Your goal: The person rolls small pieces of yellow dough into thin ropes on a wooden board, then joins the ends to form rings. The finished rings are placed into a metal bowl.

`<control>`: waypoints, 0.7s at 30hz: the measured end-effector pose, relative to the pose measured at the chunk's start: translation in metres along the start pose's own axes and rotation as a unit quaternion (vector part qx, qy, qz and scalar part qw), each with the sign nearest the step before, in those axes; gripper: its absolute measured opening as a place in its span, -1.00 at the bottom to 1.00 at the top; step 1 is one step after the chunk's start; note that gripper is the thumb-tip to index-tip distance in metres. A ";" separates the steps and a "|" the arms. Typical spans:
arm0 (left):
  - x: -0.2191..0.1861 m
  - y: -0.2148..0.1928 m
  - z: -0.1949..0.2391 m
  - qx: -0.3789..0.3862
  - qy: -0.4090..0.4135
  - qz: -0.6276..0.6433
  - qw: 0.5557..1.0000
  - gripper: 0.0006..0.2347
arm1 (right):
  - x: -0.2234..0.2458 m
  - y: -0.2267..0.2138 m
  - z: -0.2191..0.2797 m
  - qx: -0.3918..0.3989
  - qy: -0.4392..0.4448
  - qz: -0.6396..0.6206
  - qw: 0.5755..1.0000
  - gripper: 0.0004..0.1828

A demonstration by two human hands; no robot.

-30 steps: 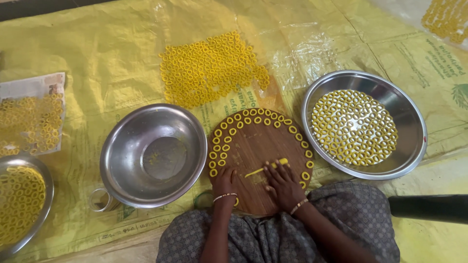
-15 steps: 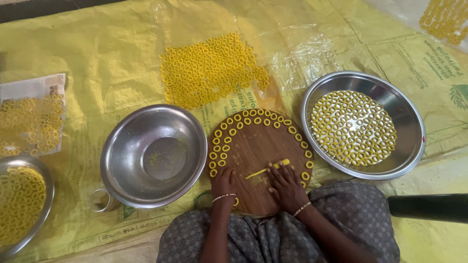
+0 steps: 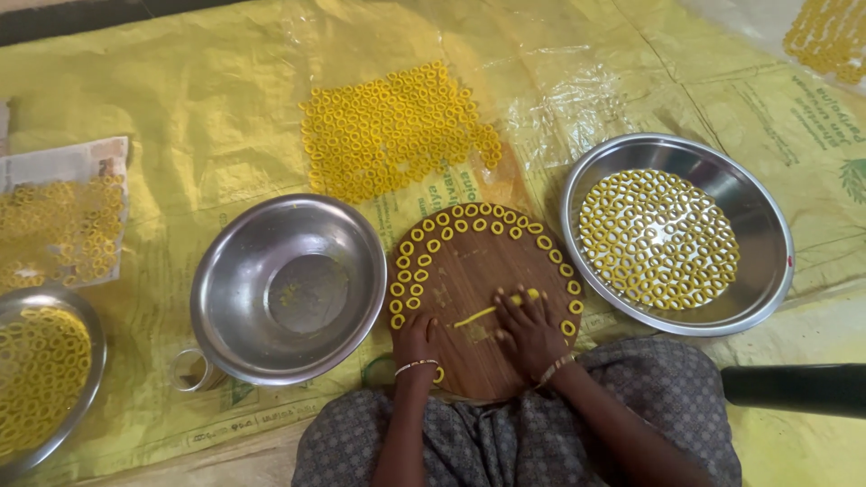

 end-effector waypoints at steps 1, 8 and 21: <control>-0.001 0.001 0.000 0.000 0.005 0.004 1.000 -0.84 | 0.004 -0.007 0.011 -0.019 -0.007 0.006 1.000 -0.30; -0.005 0.000 0.001 0.000 0.001 -0.028 1.000 -0.83 | -0.003 -0.008 -0.030 -0.005 0.002 0.018 1.000 -0.33; -0.006 0.003 0.001 0.006 0.008 0.011 1.000 -0.83 | -0.002 -0.013 0.019 -0.004 -0.003 0.009 1.000 -0.27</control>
Point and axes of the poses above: each hand's wrist, its own z-axis away from the middle knuckle, its own y-axis out of the palm, x = y × z, the point moved 9 cm from there along -z, towards the middle knuckle, and after that the axes turned 7 degrees about z, right-handed, at the moved point
